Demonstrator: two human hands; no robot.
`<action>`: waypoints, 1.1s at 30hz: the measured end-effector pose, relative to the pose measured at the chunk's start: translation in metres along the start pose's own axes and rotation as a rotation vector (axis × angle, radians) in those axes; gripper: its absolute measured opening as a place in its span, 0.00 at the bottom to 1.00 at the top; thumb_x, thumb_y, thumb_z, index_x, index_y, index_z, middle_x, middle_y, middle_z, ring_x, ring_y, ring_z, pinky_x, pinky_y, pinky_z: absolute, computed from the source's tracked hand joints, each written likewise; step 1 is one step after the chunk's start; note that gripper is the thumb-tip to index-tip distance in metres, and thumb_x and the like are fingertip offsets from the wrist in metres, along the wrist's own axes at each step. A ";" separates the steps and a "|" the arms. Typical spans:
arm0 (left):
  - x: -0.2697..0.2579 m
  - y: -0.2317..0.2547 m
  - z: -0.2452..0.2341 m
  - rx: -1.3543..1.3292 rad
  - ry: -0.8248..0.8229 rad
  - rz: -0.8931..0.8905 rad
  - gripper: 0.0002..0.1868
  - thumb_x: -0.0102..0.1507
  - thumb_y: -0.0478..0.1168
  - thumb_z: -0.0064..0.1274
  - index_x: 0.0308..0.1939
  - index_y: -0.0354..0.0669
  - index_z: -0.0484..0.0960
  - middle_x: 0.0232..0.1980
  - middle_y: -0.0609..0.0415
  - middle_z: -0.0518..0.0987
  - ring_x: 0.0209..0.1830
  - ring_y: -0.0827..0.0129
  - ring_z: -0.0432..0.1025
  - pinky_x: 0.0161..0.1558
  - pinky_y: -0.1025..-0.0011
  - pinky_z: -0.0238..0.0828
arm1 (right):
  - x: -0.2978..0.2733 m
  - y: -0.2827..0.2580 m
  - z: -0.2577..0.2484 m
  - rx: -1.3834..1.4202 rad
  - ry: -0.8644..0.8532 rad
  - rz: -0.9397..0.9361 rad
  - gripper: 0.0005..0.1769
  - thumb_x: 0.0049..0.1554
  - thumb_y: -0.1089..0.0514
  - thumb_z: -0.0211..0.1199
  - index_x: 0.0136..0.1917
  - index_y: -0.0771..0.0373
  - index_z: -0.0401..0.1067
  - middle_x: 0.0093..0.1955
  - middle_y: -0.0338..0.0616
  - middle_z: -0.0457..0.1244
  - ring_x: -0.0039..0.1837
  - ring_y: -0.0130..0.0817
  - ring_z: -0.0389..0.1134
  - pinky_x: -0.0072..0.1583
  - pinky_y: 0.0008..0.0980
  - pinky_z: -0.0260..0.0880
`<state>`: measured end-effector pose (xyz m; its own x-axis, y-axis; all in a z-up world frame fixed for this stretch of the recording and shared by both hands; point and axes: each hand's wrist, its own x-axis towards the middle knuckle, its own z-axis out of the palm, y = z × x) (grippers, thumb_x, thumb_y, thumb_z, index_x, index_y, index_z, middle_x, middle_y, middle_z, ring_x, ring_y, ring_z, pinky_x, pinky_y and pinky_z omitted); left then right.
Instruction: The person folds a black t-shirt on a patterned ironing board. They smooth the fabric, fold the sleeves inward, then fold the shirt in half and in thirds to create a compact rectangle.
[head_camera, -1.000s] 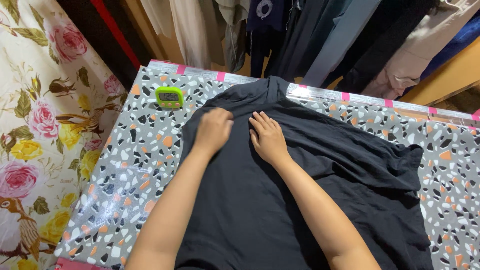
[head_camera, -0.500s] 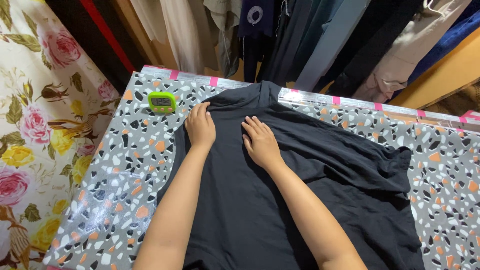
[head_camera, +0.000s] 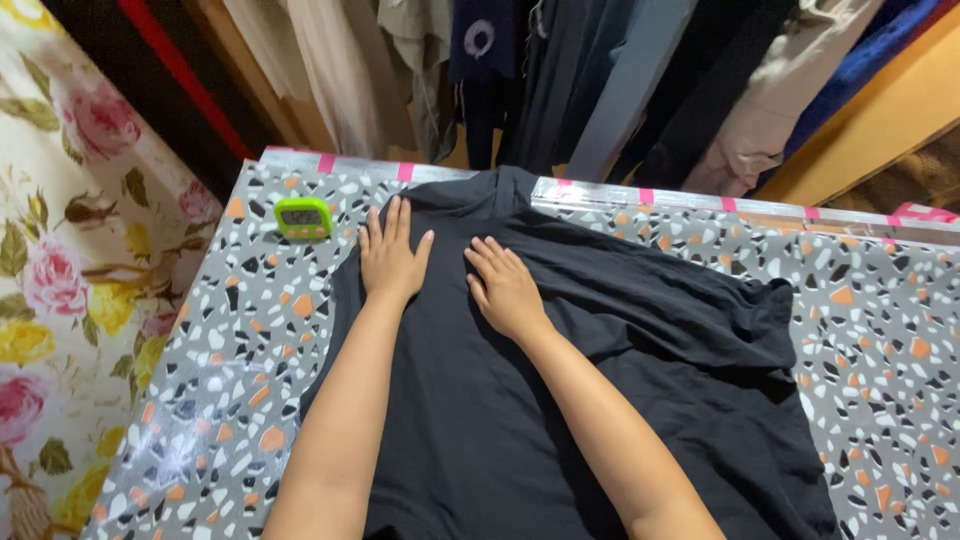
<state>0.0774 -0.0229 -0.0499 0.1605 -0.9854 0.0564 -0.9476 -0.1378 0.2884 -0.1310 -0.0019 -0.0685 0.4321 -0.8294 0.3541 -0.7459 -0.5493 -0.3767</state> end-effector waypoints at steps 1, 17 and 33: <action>0.000 0.003 0.000 0.016 -0.028 0.002 0.37 0.73 0.63 0.29 0.82 0.53 0.49 0.86 0.57 0.45 0.84 0.49 0.38 0.80 0.47 0.32 | -0.003 0.002 -0.002 0.015 0.001 0.014 0.23 0.64 0.50 0.56 0.71 0.53 0.69 0.76 0.44 0.60 0.80 0.40 0.56 0.77 0.44 0.52; 0.001 0.146 0.091 -0.222 0.168 0.459 0.17 0.68 0.42 0.42 0.60 0.58 0.76 0.62 0.62 0.74 0.71 0.70 0.64 0.75 0.61 0.48 | -0.036 0.149 -0.061 -0.115 0.060 0.540 0.21 0.58 0.55 0.65 0.60 0.61 0.62 0.65 0.57 0.55 0.48 0.64 0.73 0.49 0.53 0.78; -0.013 0.168 0.070 -0.065 -0.049 0.377 0.39 0.71 0.60 0.40 0.82 0.52 0.49 0.85 0.52 0.48 0.84 0.59 0.45 0.79 0.46 0.34 | -0.098 0.230 -0.139 -0.152 0.581 0.497 0.22 0.50 0.64 0.70 0.57 0.60 0.68 0.59 0.51 0.61 0.64 0.56 0.64 0.64 0.53 0.64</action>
<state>-0.1037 -0.0399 -0.0696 -0.2111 -0.9695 0.1244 -0.9177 0.2404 0.3163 -0.4153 -0.0334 -0.0712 -0.2742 -0.7656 0.5819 -0.8619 -0.0727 -0.5018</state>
